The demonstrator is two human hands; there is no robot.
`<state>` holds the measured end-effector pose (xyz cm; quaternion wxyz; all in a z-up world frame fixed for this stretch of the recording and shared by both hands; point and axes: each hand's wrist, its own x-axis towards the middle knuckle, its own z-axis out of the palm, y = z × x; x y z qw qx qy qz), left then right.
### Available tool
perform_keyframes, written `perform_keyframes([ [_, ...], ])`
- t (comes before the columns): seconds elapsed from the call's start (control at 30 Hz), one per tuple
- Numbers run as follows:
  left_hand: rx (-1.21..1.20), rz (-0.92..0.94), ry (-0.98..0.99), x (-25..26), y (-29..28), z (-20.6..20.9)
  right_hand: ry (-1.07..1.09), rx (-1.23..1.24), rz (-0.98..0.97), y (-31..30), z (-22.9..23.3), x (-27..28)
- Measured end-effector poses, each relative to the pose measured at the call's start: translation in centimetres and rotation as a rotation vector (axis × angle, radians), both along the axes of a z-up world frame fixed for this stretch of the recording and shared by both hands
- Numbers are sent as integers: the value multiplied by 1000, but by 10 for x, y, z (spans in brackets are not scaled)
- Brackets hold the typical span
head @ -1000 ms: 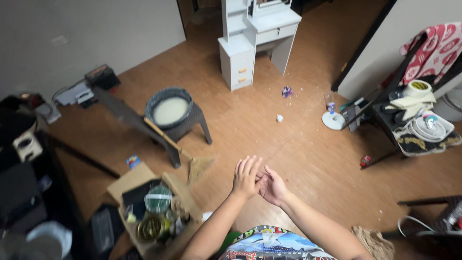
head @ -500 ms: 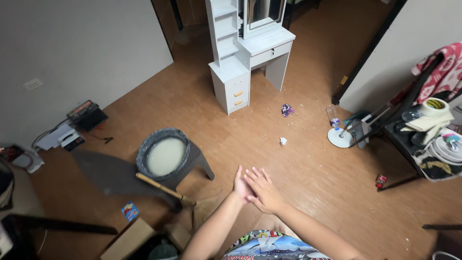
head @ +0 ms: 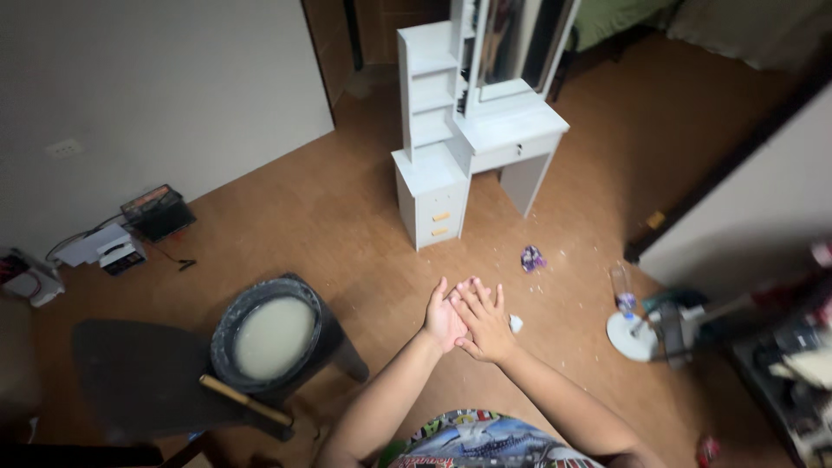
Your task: The person removes several small items from a white vanity, places them on nearby tables, then uses a long-handled brush to sweep dust from the vanity shelves and mirror surface.
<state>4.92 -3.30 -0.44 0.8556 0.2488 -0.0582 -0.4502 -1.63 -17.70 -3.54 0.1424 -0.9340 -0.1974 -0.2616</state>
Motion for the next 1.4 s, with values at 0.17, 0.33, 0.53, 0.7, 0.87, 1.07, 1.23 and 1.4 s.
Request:
perform_keyframes([
  [0.17,185,105,-240,92,-28,-35,106,96,-107,-28,-12,95],
  [0.33,240,94,-360,206,-24,-70,202,292,-202,-41,-45,200],
  [0.53,375,127,-375,363,-2,-59,273,368,-509,-64,-73,334],
  [0.7,797,510,-1451,468,11,-23,410,1658,-138,-69,-77,443],
  [0.87,875,533,-1707,540,-16,-4,547,1856,65,-79,-74,497],
  [1.07,693,621,-1508,613,-55,-5,424,1960,-191,-143,-88,597],
  [1.23,746,647,-1480,703,-80,-4,480,2183,-597,-223,-110,668],
  [1.4,888,618,-1578,773,-130,-1,414,2173,-696,-286,-112,712],
])
